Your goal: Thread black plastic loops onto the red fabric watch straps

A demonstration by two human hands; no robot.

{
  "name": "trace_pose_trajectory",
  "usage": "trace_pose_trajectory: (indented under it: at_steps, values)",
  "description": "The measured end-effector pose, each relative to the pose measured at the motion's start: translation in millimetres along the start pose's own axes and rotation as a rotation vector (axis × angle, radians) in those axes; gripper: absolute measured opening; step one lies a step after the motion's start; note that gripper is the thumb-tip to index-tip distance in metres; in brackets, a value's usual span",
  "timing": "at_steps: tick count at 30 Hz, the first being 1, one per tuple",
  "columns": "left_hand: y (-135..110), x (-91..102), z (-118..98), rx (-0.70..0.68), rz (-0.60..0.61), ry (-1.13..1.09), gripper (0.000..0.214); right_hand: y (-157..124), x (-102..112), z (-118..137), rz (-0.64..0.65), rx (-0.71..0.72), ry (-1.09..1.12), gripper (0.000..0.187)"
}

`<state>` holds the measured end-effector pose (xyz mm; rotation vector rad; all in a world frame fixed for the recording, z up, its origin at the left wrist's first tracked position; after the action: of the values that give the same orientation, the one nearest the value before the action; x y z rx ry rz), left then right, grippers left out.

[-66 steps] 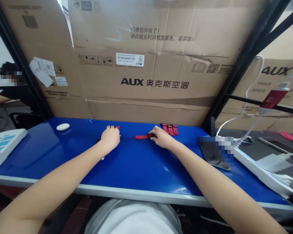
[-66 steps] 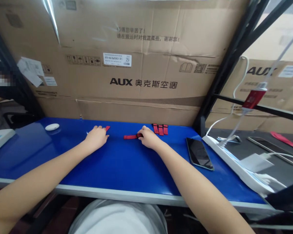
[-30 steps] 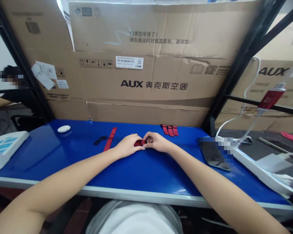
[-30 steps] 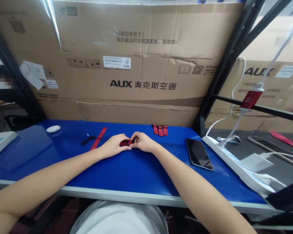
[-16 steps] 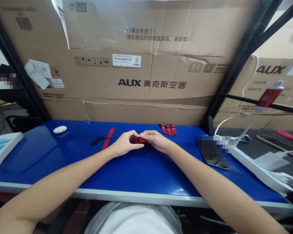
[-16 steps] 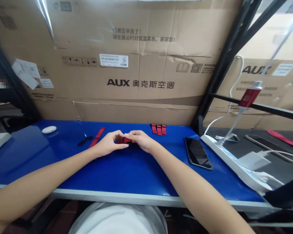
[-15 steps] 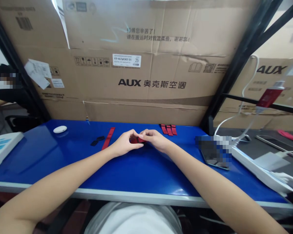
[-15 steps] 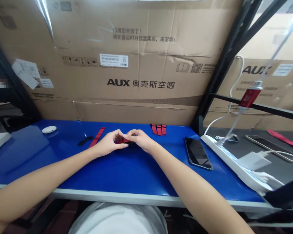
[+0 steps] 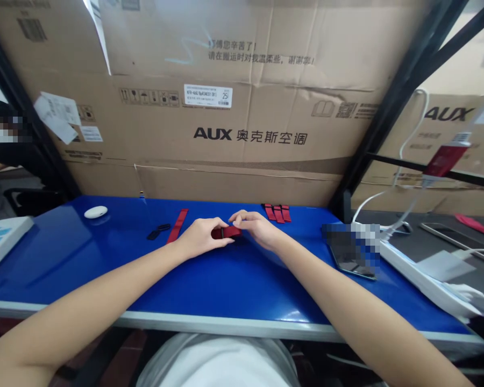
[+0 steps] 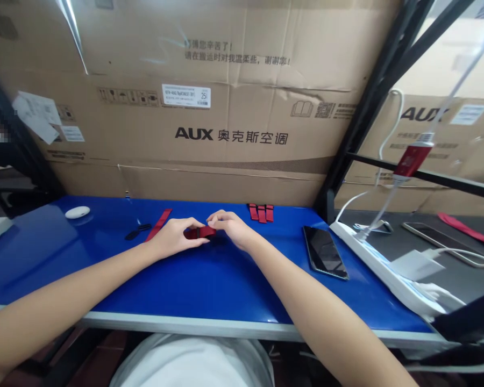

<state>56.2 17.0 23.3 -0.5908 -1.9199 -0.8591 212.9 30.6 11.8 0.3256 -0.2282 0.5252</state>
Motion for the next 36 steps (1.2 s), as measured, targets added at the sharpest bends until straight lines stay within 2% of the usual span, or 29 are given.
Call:
trace_pose_trajectory:
  at_steps: [5,12,14,18,20,23,26,30,31,33,36]
  values:
    - [0,-2.8,-2,-0.056,0.051,0.054,0.031,-2,-3,16,0.040,0.075,-0.365,0.031]
    - [-1,-3.2,-4,-0.066,0.066,0.053,0.029,-5,-4,21,0.118,0.080,-0.447,0.022]
    - [-3,-2.3,-1,-0.052,0.077,0.039,0.029,-6,0,21,0.109,0.078,-0.321,0.024]
    - [-3,2.8,4,0.012,0.046,-0.053,0.032,-8,7,18,0.064,0.047,0.101,0.029]
    - [-1,2.7,0,0.032,0.032,-0.116,0.036,-7,5,17,0.070,0.051,0.236,0.029]
    - [4,-2.9,-16,-0.009,0.060,-0.173,0.034,-5,-3,19,0.096,0.073,0.341,0.027]
    - [1,-9.9,-27,-0.046,0.176,-0.266,0.030,-8,-1,31,0.050,0.096,0.396,0.026]
    - [-13,-15.5,-16,0.025,0.466,-0.538,0.038,-23,32,55,-0.177,0.210,0.531,0.031]
    - [-16,-14.9,-11,0.052,0.508,-0.611,0.037,-26,40,58,-0.218,0.238,0.563,0.031]
    - [-17,-10.9,-1,0.110,0.490,-0.749,0.037,-27,49,56,-0.240,0.209,0.596,0.032]
    - [-9,-4.3,6,0.169,0.323,-0.863,0.042,-19,36,36,-0.212,0.042,0.608,0.033]
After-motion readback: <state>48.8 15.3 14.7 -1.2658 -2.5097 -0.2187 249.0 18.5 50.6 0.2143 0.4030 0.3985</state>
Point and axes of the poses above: each hand's wrist, its own y-axis towards the middle knuckle, its own x-axis out of the back of the hand, z = x × y, the point moved 5 cm from there along y, towards the middle knuckle, and after that the axes turned 11 degrees about z, right-handed, at the moved point
